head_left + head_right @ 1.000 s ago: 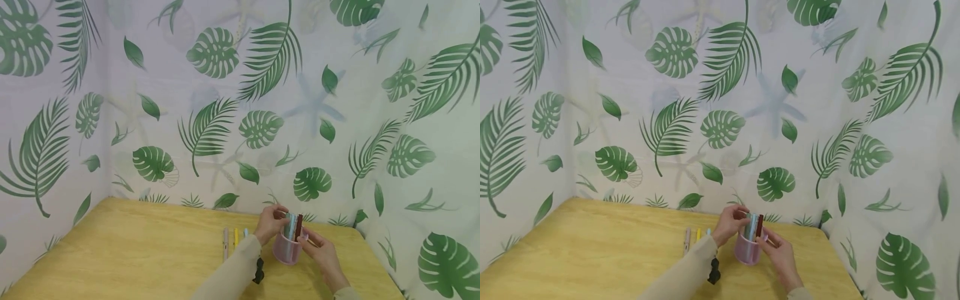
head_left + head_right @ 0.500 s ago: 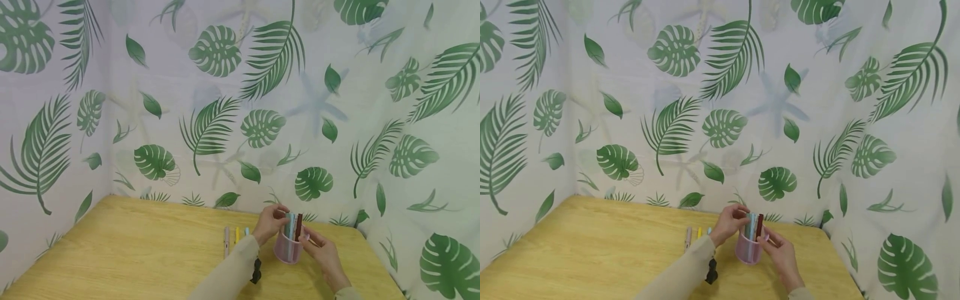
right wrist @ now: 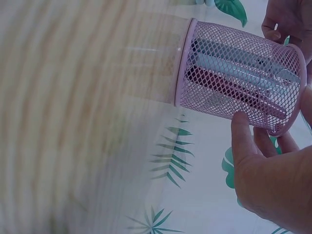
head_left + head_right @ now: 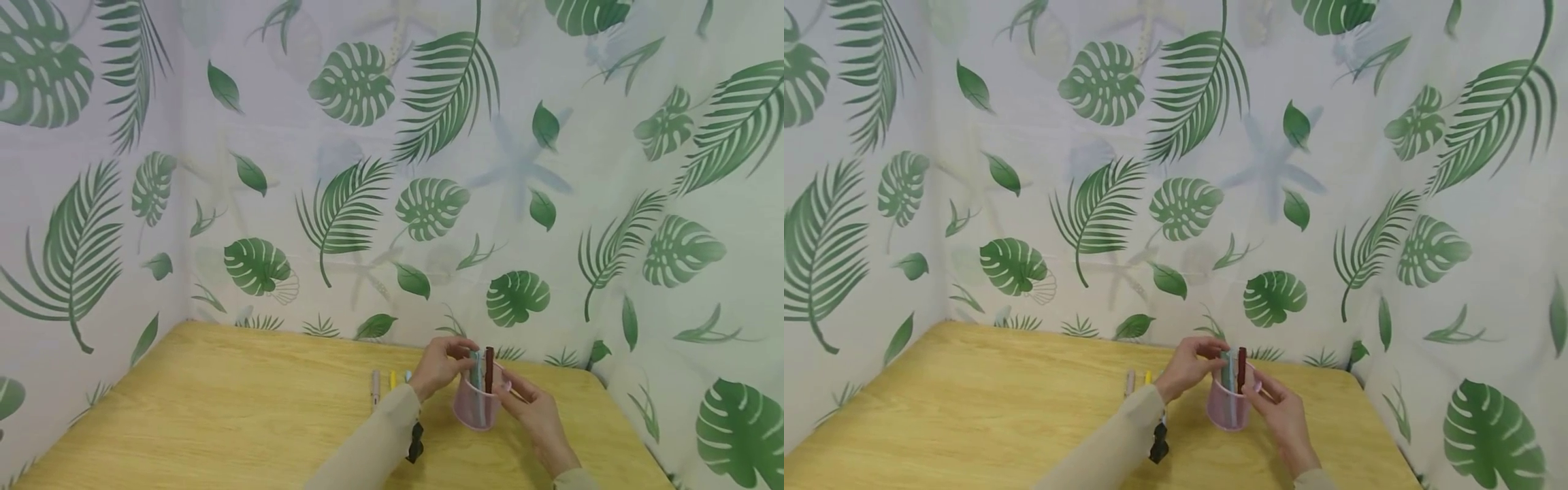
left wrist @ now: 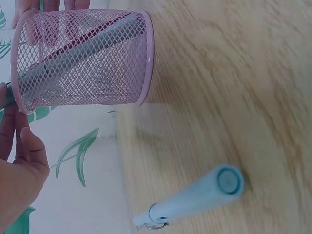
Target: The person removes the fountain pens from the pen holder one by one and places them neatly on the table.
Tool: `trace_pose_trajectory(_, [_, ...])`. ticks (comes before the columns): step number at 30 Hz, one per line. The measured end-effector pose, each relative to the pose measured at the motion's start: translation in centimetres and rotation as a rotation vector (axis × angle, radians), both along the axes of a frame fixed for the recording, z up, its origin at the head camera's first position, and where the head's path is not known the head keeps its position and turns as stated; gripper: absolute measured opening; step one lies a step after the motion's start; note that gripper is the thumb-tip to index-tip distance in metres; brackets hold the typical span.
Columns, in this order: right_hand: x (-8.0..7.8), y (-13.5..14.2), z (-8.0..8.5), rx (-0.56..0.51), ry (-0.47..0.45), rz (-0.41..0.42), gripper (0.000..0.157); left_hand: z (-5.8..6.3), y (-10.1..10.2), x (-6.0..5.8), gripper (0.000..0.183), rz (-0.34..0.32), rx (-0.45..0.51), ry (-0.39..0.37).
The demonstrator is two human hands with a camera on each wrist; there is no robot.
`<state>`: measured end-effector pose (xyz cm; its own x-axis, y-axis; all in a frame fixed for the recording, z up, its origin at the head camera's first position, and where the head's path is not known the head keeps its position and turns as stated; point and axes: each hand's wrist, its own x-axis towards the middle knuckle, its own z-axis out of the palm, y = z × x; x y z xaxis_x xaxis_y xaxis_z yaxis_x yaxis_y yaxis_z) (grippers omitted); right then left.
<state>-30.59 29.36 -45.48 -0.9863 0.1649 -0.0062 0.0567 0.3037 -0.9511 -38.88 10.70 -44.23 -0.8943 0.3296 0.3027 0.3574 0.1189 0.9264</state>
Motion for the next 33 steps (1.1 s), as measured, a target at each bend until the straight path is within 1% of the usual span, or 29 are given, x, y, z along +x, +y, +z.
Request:
trace_pose_trajectory(5, [0.05, -0.10, 0.03, -0.001, 0.000, -0.010, 0.062, -0.02, 0.07, 0.15, 0.019, 0.010, -0.001, 0.006])
trace_pose_trajectory(10, [0.08, -0.34, 0.24, -0.019, -0.001, -0.001, 0.062, 0.01, -0.01, 0.29, 0.019, -0.001, 0.000, 0.026])
trace_pose_trajectory(14, [0.03, -0.39, 0.27, -0.020, 0.000, 0.008, 0.064, -0.14, 0.00, 0.30, 0.020, -0.015, 0.028, 0.022])
trace_pose_trajectory(16, [0.08, -0.34, 0.27, -0.016, -0.002, 0.010, 0.064, -0.30, 0.12, 0.35, 0.018, -0.020, 0.045, 0.011])
trace_pose_trajectory(20, [0.26, -0.12, 0.22, -0.006, -0.015, 0.003, 0.063, -0.59, 0.53, 0.50, 0.015, -0.032, 0.066, 0.023])
trace_pose_trajectory(27, [0.34, 0.03, 0.10, -0.029, -0.025, 0.006, 0.067, -0.56, 0.76, 0.80, 0.016, -0.001, 0.059, 0.037])
trace_pose_trajectory(33, [0.30, -0.03, 0.04, -0.034, -0.021, 0.010, 0.068, -0.53, 0.42, 0.97, 0.021, 0.010, 0.046, 0.047])
